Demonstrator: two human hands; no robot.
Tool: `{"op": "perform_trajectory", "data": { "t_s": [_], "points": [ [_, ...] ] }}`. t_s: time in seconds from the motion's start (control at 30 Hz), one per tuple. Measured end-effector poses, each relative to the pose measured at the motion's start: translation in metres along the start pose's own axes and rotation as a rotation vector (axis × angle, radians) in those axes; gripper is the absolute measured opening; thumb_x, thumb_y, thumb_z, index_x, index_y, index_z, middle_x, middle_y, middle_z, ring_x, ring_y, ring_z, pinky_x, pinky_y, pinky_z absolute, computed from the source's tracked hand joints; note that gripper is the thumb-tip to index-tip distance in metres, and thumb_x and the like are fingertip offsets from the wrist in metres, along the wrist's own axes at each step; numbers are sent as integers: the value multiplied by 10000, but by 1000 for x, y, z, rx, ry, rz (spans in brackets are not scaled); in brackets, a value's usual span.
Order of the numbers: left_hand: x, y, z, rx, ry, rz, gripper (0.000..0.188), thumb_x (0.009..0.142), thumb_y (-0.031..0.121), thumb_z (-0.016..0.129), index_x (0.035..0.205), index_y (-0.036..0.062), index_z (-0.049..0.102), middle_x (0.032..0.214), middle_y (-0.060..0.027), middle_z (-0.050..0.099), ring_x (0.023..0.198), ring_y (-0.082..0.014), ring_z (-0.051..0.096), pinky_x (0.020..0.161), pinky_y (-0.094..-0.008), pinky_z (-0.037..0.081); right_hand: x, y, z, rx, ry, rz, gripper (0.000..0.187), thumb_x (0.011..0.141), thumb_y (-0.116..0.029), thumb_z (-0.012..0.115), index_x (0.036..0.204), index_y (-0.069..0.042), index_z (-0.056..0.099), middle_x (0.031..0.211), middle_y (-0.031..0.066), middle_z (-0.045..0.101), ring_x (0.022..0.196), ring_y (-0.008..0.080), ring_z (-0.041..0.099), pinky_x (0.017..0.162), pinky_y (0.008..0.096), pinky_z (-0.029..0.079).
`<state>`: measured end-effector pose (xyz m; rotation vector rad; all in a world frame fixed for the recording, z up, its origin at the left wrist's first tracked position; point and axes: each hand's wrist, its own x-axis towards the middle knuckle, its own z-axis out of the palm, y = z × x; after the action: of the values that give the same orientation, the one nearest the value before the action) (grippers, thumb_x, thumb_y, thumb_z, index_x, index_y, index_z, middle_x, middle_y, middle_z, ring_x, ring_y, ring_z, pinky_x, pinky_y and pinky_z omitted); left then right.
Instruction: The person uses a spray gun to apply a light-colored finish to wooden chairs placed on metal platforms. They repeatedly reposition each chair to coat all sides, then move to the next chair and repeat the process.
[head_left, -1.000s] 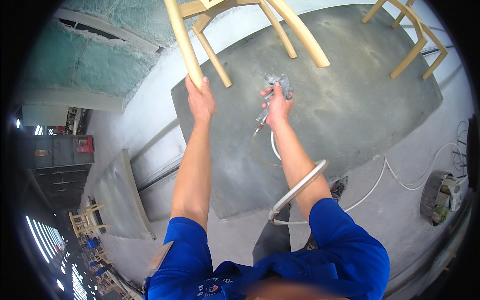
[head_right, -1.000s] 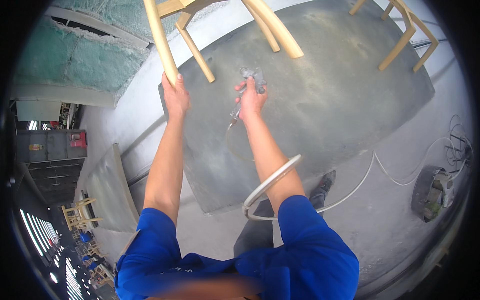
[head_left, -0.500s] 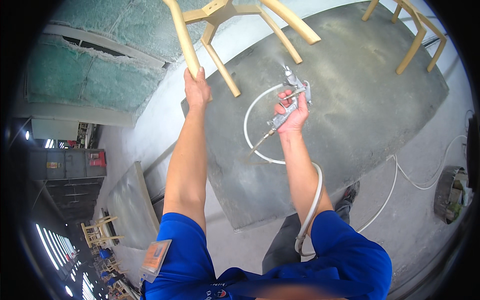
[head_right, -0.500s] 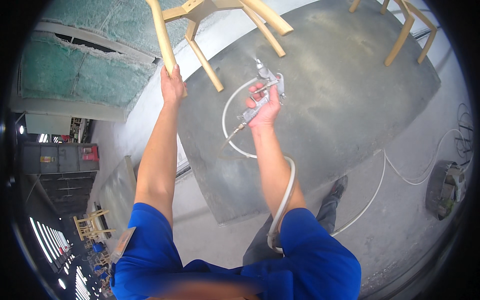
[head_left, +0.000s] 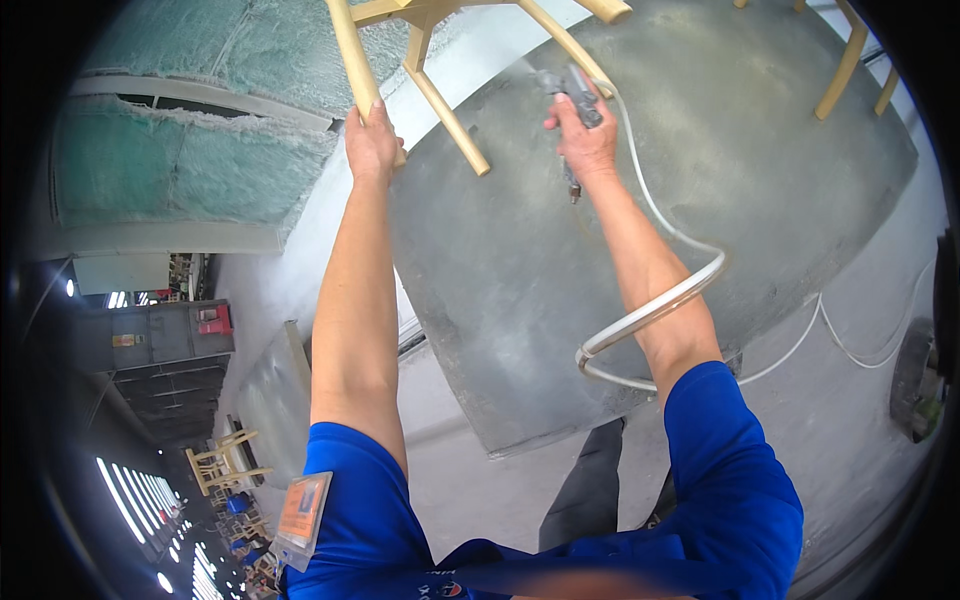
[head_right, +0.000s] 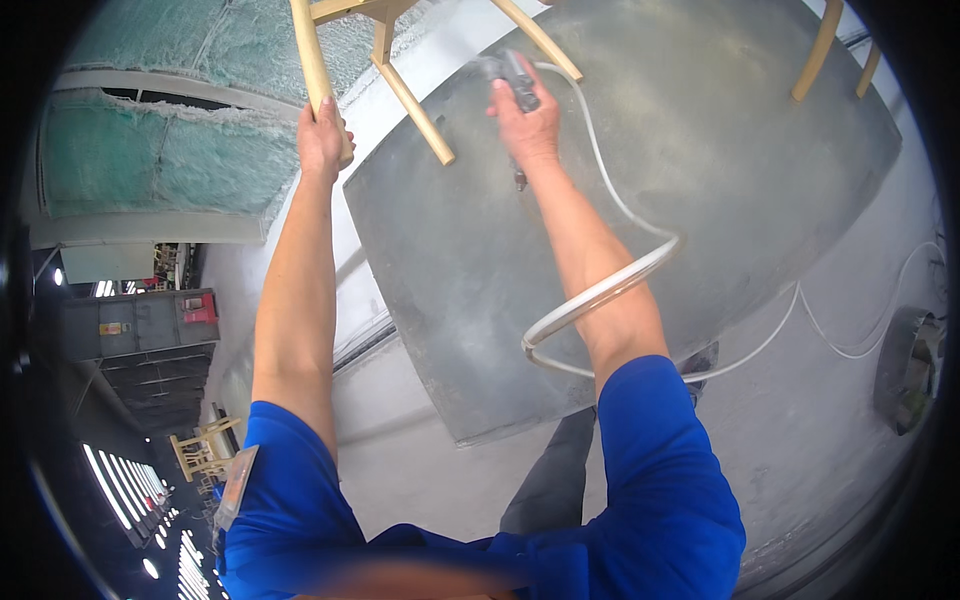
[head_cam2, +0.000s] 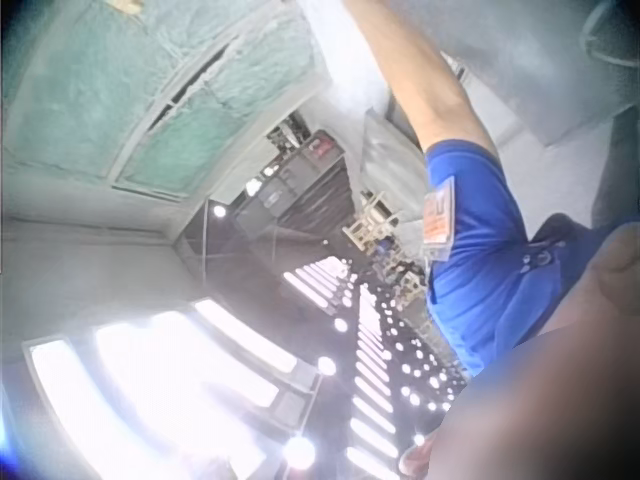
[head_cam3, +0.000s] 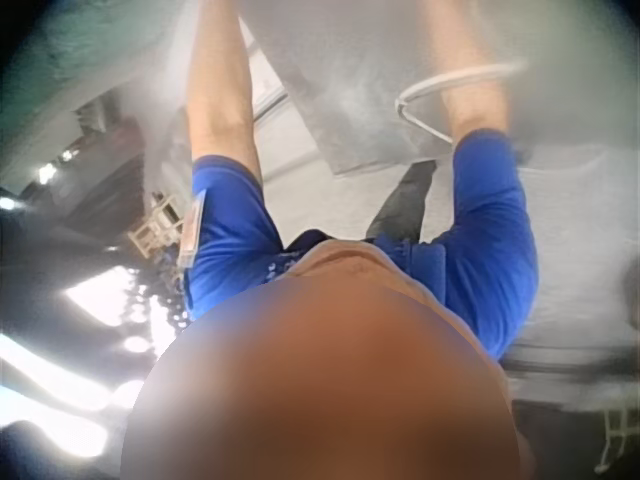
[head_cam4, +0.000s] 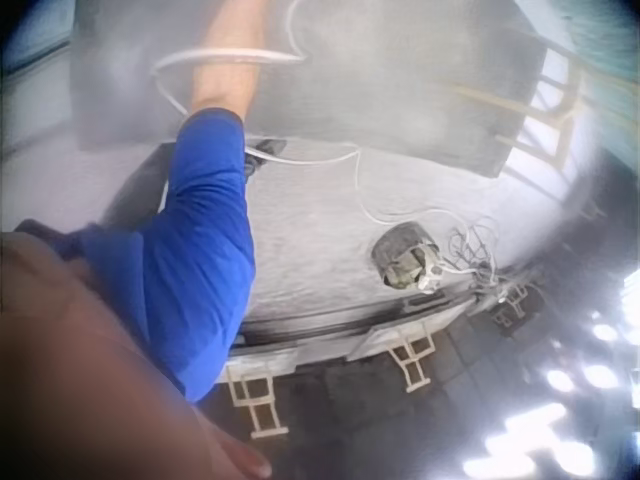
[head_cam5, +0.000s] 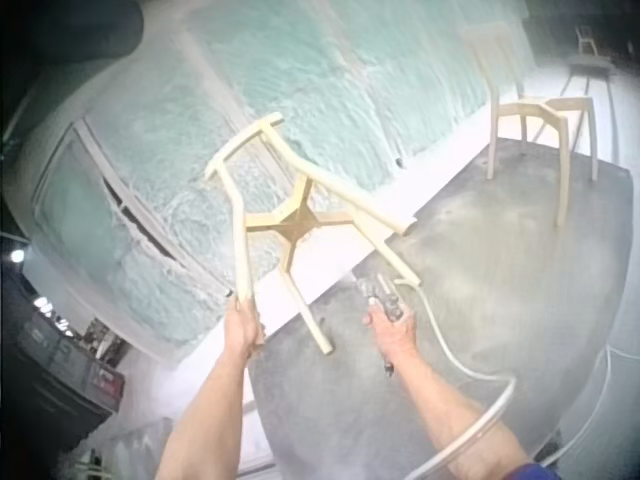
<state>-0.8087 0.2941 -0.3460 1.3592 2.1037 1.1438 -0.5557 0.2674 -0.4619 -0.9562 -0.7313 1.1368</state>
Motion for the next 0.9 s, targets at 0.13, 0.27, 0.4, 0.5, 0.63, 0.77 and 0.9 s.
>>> {"op": "perform_trajectory", "data": {
  "t_s": [0.13,0.27,0.4,0.5,0.63,0.77,0.9],
  "points": [
    [2,5,1,-28,-19,-24,545,1057,365,542,1457,14,427,949,-129,625,624,-205,632,543,-368,548,-23,-20,14,142,-172,-108,545,957,-191,660,1469,-50,537,901,50,723,723,116,686,682,269,544],
    [-4,9,5,-27,-20,-30,532,1060,364,535,1456,28,424,950,-130,621,618,-204,628,524,-371,543,-17,-31,24,161,-207,-190,534,963,-196,651,1461,-38,539,874,50,724,715,103,681,668,260,540],
    [-11,11,9,-3,-20,-26,521,1061,359,529,1455,36,422,948,-127,618,620,-203,627,517,-362,541,11,-28,20,197,81,-111,545,981,-198,635,1487,-53,495,851,51,696,703,103,688,498,258,514],
    [-15,11,10,-14,-1,-14,482,1067,387,528,1422,74,443,900,-104,605,625,-192,625,510,-350,549,29,-24,2,233,273,41,542,999,-190,606,1510,-105,450,871,55,662,699,133,691,463,282,520],
    [-20,11,11,0,0,-19,512,1062,353,527,1457,44,425,946,-122,616,625,-203,631,514,-355,540,21,-19,-31,218,432,176,498,1019,-160,569,1500,-142,438,913,53,634,693,136,666,460,268,487],
    [-24,15,12,21,0,-17,519,1065,346,523,1465,34,414,945,-123,615,628,-202,632,516,-352,542,-20,-13,-67,128,560,276,520,1033,-138,551,1529,-125,393,907,44,615,712,122,643,465,249,465],
    [-26,19,13,23,-9,-15,536,1066,339,523,1480,24,396,954,-130,619,632,-202,635,519,-352,544,-56,-12,-95,0,656,346,592,1018,-177,583,1571,-186,374,969,40,645,781,121,660,478,265,467]
  ]
}}
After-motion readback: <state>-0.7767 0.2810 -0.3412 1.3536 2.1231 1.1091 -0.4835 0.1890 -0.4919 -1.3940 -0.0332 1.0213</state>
